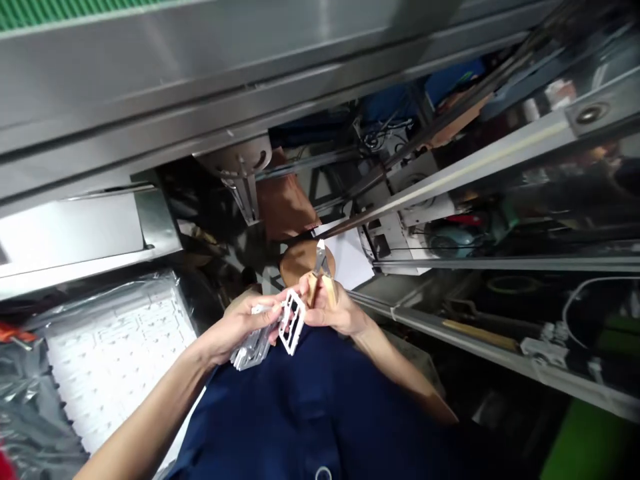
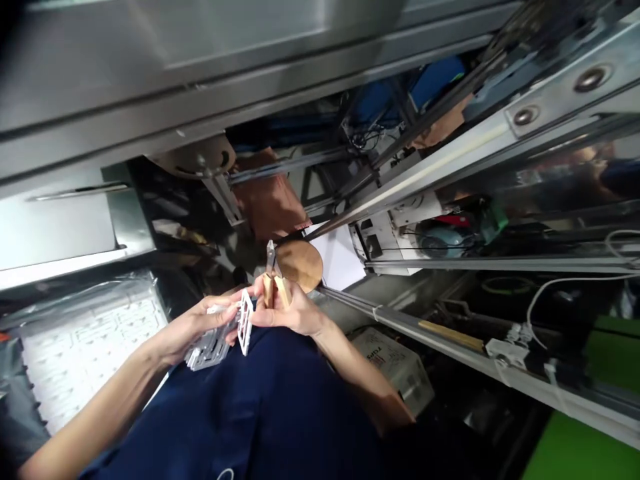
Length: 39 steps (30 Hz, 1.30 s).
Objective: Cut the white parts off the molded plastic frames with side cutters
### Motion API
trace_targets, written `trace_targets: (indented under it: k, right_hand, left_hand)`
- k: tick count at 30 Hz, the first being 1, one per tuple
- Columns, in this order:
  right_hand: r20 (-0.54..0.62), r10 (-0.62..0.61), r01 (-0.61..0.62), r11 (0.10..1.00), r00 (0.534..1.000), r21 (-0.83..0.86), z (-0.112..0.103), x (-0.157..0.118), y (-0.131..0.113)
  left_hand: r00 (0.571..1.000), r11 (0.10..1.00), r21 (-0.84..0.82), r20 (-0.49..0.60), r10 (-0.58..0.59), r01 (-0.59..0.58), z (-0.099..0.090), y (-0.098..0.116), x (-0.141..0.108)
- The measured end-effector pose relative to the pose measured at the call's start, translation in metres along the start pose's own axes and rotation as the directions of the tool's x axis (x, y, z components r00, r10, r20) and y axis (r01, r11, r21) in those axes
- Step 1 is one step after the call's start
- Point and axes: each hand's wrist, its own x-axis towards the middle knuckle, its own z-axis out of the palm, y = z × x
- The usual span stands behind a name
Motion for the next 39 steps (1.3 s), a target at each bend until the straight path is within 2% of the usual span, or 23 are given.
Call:
trace_targets:
  k: [1,3,6,7,9,12,15,21,26,29,31,36,39]
  right_hand:
    - [0.007,0.012,-0.012,1.0,1.0,0.029,0.001,-0.004,0.004]
    - [-0.005,0.003,-0.003,0.999,1.0,0.052,0.003,-0.011,0.009]
    - [-0.043,-0.002,0.001,1.0,0.999,-0.022,0.005,-0.021,0.01]
    - [-0.043,0.005,-0.007,0.999,0.999,-0.04,0.007,-0.023,0.009]
    - [-0.046,0.024,-0.026,0.999,0.999,-0.048,0.009,-0.025,0.007]
    - [-0.059,0.045,-0.047,0.998,0.997,-0.044,0.012,-0.027,0.002]
    - [-0.054,0.053,-0.057,0.996,0.997,-0.063,0.013,-0.028,-0.001]
    - [-0.042,0.035,-0.042,0.986,0.998,-0.16,0.012,-0.031,-0.005]
    - [-0.076,-0.06,0.041,0.974,0.995,-0.223,0.015,-0.028,-0.008]
    - [-0.098,-0.138,0.096,0.934,0.986,-0.343,0.014,-0.024,-0.006]
    - [-0.086,-0.153,0.108,0.913,0.984,-0.394,0.012,-0.021,-0.002]
    - [-0.068,-0.097,0.058,0.898,0.993,-0.436,0.009,-0.022,0.007]
    - [-0.029,-0.064,0.041,0.862,0.998,-0.505,0.002,-0.028,-0.001]
  left_hand:
    - [1.0,1.0,0.011,-0.002,-0.015,0.015,0.001,-0.003,-0.001]
    - [0.997,0.988,0.155,-0.074,0.01,0.001,0.004,0.002,-0.005]
    - [0.963,0.887,0.457,-0.202,0.181,-0.071,0.006,0.022,-0.014]
    - [0.954,0.843,0.53,-0.195,0.227,-0.092,0.007,0.029,-0.016]
    - [0.957,0.765,0.63,-0.114,0.266,-0.138,0.01,0.04,-0.019]
    - [0.96,0.657,0.728,0.008,0.278,-0.197,0.014,0.05,-0.018]
    - [0.962,0.586,0.781,0.065,0.266,-0.215,0.016,0.054,-0.015]
    - [0.94,0.459,0.847,0.126,0.317,-0.268,0.022,0.054,-0.014]
    - [0.912,0.341,0.904,0.109,0.396,-0.256,0.028,0.051,-0.012]
    - [0.898,0.328,0.909,0.101,0.427,-0.258,0.025,0.046,-0.008]
    - [0.89,0.355,0.898,0.082,0.449,-0.262,0.022,0.042,-0.006]
    - [0.884,0.497,0.823,0.015,0.467,-0.277,0.02,0.031,-0.006]
    - [0.894,0.543,0.801,-0.022,0.448,-0.252,0.021,0.028,-0.008]
